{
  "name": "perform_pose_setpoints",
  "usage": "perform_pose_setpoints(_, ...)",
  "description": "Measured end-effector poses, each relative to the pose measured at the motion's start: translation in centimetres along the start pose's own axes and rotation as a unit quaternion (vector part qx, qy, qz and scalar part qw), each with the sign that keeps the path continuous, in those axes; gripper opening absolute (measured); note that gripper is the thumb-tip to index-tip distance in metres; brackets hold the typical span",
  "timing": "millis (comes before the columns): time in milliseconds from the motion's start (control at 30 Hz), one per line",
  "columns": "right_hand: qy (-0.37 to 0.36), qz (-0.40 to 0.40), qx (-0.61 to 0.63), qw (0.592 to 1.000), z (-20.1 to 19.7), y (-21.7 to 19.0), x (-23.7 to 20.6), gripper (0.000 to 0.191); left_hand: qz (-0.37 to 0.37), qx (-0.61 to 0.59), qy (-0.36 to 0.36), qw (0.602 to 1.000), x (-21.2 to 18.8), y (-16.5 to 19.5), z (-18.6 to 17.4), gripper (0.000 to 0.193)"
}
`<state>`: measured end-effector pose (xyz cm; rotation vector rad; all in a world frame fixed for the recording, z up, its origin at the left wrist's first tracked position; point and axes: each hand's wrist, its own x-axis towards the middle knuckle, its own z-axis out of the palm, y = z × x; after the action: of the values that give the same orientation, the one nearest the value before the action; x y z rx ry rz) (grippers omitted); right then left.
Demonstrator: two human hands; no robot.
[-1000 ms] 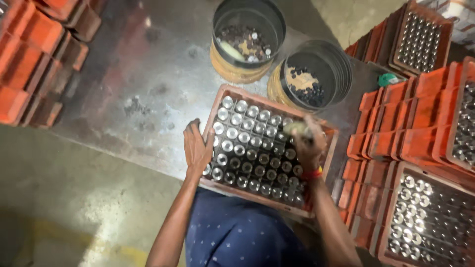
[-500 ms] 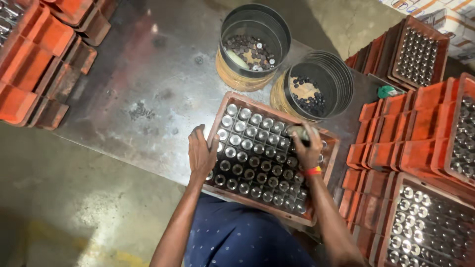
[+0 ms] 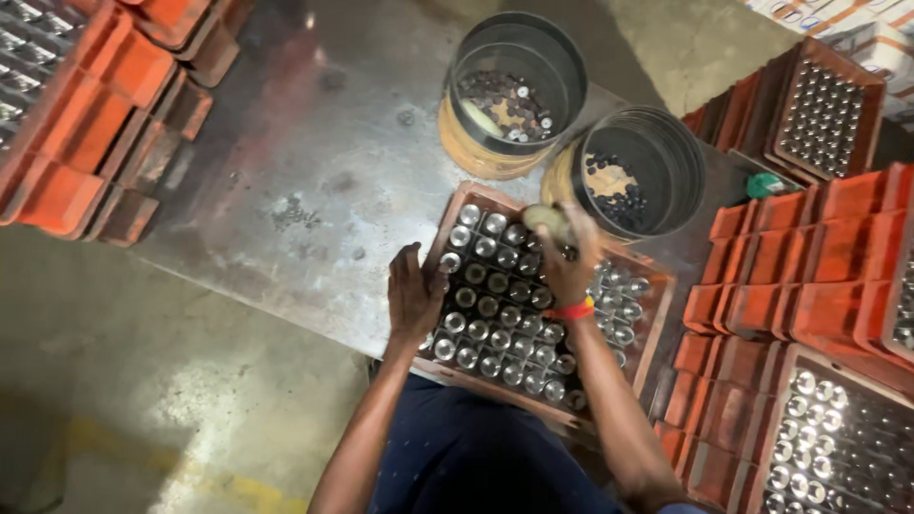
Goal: The person repeatedly picks small metal caps from a red tray and places them into two cylindrical containers. They also use a white cylindrical tool to press down or align the caps within the tray. The process is repetitive and focused on organizing the caps into the containers.
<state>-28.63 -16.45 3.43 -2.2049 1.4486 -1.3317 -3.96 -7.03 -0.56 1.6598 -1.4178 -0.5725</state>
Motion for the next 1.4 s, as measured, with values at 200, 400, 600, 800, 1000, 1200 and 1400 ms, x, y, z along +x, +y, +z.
perform_pose_setpoints(200, 0.027, 0.045, 0.006, 0.999, 0.7, -0.8, -0.8, 0.047, -0.004, 0.009, -0.015, 1.000, 0.1, 0.3, -0.2, 0.059)
perform_pose_setpoints(400, -0.032, 0.051, -0.033, 0.998, -1.1, -2.4, -4.1, 0.049, 0.008, 0.043, -0.018, 0.999, 0.0, 0.1, 0.2, 0.059)
perform_pose_setpoints(600, 0.070, 0.113, -0.038, 0.990, -3.5, -1.8, -4.1, 0.049, 0.014, 0.052, -0.032, 0.998, 0.0, 0.3, 0.2, 0.063)
perform_pose_setpoints(800, 0.045, 0.076, -0.026, 0.996, -2.3, -4.8, -6.8, 0.040, -0.021, 0.033, -0.037, 0.999, 0.0, 0.8, -0.2, 0.059)
perform_pose_setpoints(1000, 0.009, 0.069, 0.001, 0.998, -1.7, -5.2, -7.8, 0.038, -0.001, 0.001, -0.008, 1.000, -0.3, 1.0, -0.5, 0.056)
perform_pose_setpoints(1200, -0.001, 0.042, -0.078, 0.996, -4.3, -3.3, -9.7, 0.050, 0.002, 0.020, -0.019, 1.000, 0.0, 1.0, -0.3, 0.061)
perform_pose_setpoints(1400, 0.004, 0.072, -0.024, 0.997, -1.7, -5.1, -12.3, 0.041, 0.008, 0.026, -0.029, 0.999, 0.0, 0.2, 0.2, 0.061)
